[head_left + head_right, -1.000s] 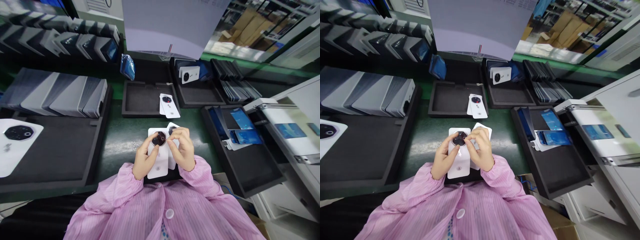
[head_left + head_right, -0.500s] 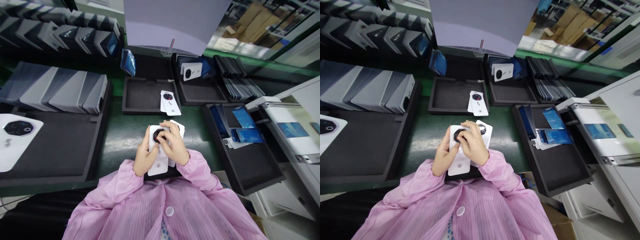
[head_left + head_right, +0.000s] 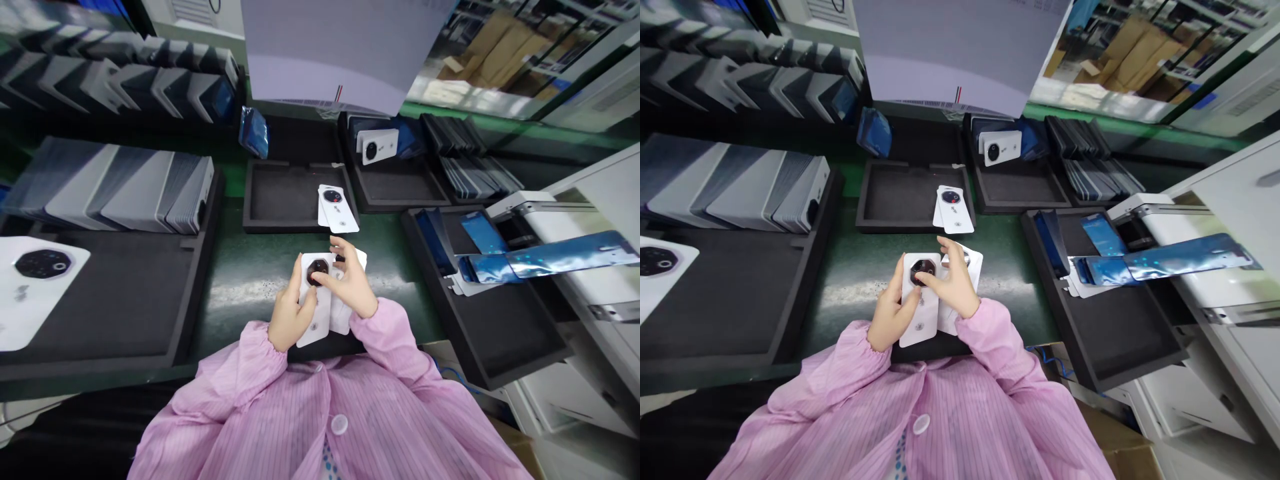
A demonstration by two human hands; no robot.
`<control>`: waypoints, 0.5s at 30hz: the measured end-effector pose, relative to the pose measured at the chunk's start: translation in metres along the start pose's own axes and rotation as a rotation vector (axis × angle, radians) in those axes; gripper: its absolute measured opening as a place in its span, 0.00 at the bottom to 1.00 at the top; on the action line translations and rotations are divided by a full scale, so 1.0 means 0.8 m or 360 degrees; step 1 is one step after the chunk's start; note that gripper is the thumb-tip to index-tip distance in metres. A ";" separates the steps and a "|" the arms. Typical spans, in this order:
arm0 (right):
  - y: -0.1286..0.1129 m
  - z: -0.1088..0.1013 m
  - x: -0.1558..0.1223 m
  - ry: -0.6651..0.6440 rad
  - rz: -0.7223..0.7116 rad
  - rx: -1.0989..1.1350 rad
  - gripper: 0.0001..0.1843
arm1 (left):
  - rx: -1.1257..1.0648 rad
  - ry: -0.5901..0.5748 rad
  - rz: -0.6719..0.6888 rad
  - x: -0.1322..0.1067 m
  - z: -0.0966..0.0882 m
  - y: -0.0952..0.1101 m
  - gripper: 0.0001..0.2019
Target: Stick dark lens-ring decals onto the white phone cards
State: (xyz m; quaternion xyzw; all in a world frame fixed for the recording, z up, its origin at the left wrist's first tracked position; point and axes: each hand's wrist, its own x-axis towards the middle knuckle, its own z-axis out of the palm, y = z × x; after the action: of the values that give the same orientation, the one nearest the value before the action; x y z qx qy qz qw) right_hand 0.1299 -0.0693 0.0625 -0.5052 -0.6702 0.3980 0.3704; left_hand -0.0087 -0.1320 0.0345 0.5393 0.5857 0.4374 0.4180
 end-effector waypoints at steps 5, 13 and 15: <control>0.009 -0.011 0.001 -0.0239 0.0181 0.0350 0.22 | -0.0073 -0.0138 0.0045 -0.002 0.002 0.000 0.33; 0.021 -0.019 -0.026 -0.0297 0.0283 0.0645 0.34 | -0.0830 -0.0061 -0.0066 0.019 0.014 0.011 0.33; 0.020 -0.031 -0.019 -0.0379 0.0236 0.0503 0.32 | -0.0784 -0.0098 0.0033 0.032 0.016 0.019 0.32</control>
State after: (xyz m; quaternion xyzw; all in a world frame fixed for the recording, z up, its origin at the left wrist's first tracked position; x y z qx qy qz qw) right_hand 0.1618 -0.0777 0.0571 -0.4383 -0.5995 0.5811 0.3330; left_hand 0.0055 -0.1055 0.0450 0.4402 0.4427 0.5547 0.5500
